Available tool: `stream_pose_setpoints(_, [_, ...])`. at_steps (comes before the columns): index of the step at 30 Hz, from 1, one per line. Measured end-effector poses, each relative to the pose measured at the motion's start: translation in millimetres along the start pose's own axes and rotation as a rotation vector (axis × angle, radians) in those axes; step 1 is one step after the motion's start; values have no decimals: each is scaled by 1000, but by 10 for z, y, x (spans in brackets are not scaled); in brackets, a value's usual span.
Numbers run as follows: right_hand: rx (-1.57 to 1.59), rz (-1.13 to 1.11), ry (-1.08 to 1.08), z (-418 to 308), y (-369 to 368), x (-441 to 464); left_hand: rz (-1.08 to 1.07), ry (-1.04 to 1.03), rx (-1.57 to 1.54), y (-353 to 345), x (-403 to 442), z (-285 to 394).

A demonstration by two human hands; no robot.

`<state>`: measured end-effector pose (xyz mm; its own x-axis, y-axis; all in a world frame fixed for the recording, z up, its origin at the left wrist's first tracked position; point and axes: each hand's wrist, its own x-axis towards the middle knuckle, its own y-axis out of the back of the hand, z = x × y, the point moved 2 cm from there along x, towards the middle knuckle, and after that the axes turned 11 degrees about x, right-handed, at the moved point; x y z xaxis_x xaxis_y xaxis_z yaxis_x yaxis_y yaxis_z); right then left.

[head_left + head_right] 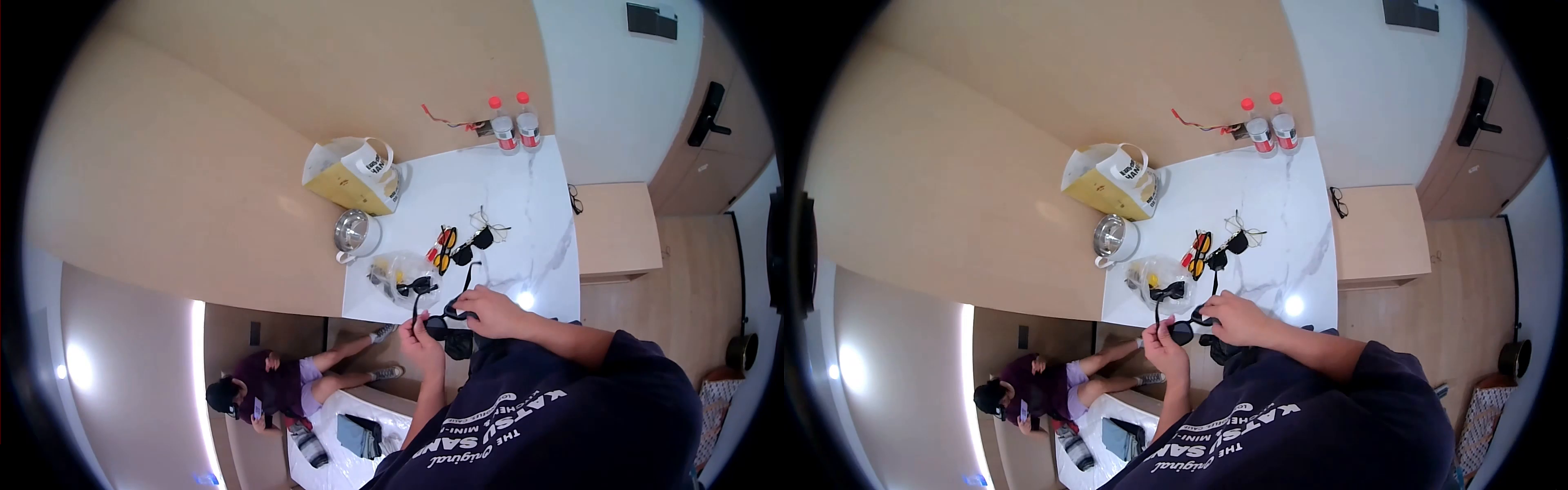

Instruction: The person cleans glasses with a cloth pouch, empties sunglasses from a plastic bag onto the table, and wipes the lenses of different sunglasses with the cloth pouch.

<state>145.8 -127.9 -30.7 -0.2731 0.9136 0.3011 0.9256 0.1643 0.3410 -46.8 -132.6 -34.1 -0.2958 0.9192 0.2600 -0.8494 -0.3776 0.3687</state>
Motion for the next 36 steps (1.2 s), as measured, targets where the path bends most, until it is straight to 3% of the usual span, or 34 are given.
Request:
stream_pose_setpoints(4, [-79,-108,-213,-12,87,14,-8,-9,10,56,46,-59])
stream_pose_setpoints(7, [-96,45,-205,22,74,14,-57,-40,38,-2,3,50])
stream_pose_setpoints(10, [31,66,-6,34,-29,-6,-42,-75,64,-64,1,101])
stream_pose_setpoints(14, [-23,-62,-136,60,55,13,55,-53,-5,19,105,-1])
stream_pose_setpoints(17, [-69,108,-164,22,83,15,-25,-60,35,29,72,134])
stream_pose_setpoints(22, [22,-43,-7,62,-47,-21,-13,-34,-4,-15,29,78])
stream_pose_setpoints(25, [2,-153,-216,82,34,-1,29,-57,40,59,56,-11])
stream_pose_setpoints(29, [-101,50,-169,112,-15,-26,-18,-49,64,-6,-30,116])
stream_pose_setpoints(33, [72,-25,20,1,21,10,45,-76,114,24,46,151])
stream_pose_setpoints(36, [151,38,-45,-94,123,64,89,-54,85,75,110,154])
